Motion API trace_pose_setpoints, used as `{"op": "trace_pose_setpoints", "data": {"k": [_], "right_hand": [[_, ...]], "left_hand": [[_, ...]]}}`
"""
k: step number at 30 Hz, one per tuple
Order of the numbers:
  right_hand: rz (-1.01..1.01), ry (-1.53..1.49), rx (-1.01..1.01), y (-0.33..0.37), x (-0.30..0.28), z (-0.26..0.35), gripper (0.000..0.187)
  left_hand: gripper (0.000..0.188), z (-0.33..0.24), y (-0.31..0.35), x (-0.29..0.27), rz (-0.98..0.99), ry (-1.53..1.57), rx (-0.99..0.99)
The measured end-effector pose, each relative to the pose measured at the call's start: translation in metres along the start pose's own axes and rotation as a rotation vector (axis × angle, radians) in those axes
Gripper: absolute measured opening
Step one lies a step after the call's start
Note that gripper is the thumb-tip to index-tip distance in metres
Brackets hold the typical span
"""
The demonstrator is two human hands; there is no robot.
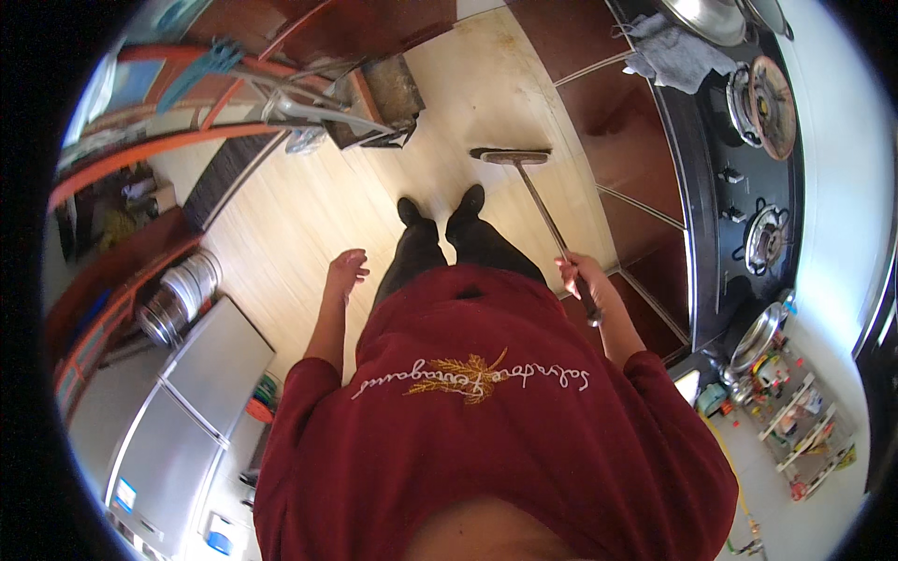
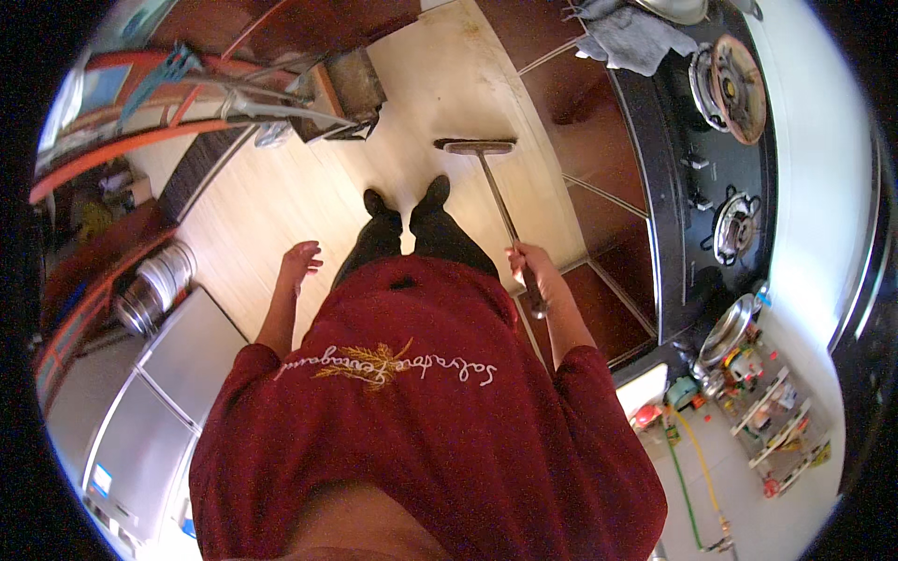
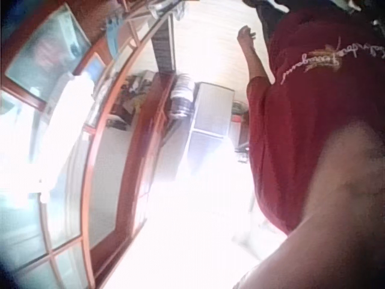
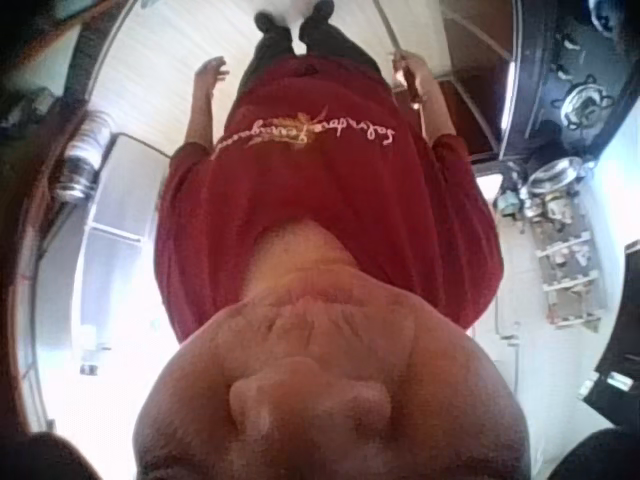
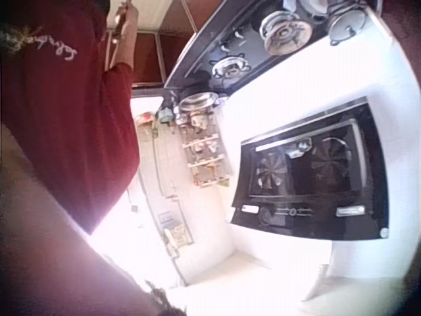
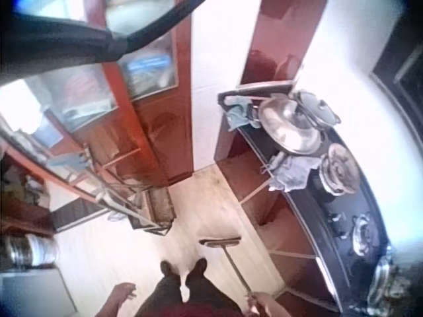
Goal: The person sweeps the floor using a broom and dustpan, transfers the gathered debris into a bin, and then wrings out a mop in a bucket of water.
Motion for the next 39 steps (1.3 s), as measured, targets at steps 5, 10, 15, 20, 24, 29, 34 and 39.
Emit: {"op": "trace_pose_setpoints", "data": {"k": [5, 10, 15, 20, 24, 29, 34, 39], "right_hand": [[0.173, -0.155, 0.023, 0.009, 0.048, 0.022, 0.022], [0.191, -0.141, 0.009, 0.001, 0.103, 0.008, 0.023], [0.076, 0.019, 0.098, -0.026, 0.196, -0.037, 0.018], [0.109, 0.002, 0.07, -0.075, 0.291, -0.117, 0.022], [0.2, -0.157, 0.145, -0.123, 0.376, -0.18, 0.015], [0.32, -0.187, 0.317, -0.203, 0.454, -0.208, 0.013], [0.298, -0.285, 0.235, -0.27, 0.547, -0.207, 0.016], [0.251, -0.216, 0.152, -0.342, 0.641, -0.173, 0.023]], "left_hand": [[0.032, 0.035, 0.016, -0.011, -0.058, 0.149, -0.006], [0.024, 0.087, 0.027, -0.03, -0.093, 0.309, -0.013], [0.03, 0.15, 0.033, -0.075, -0.09, 0.401, -0.03], [0.03, 0.216, 0.054, -0.149, -0.138, 0.479, -0.029], [0.026, 0.305, 0.077, -0.23, -0.269, 0.633, -0.027], [0.025, 0.398, 0.127, -0.299, -0.576, 0.812, -0.128], [0.025, 0.431, 0.139, -0.309, -0.617, 0.964, -0.193], [0.027, 0.399, 0.129, -0.308, -0.524, 1.002, -0.238]]}}
Point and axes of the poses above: each hand's wrist, its own y-axis away from the middle knuckle, its own x-axis out of the palm, z = x × y, the point moved 1 cm from there along -y, towards the middle knuckle, and after that the axes turned 8 degrees about z, right-handed, at the moved point
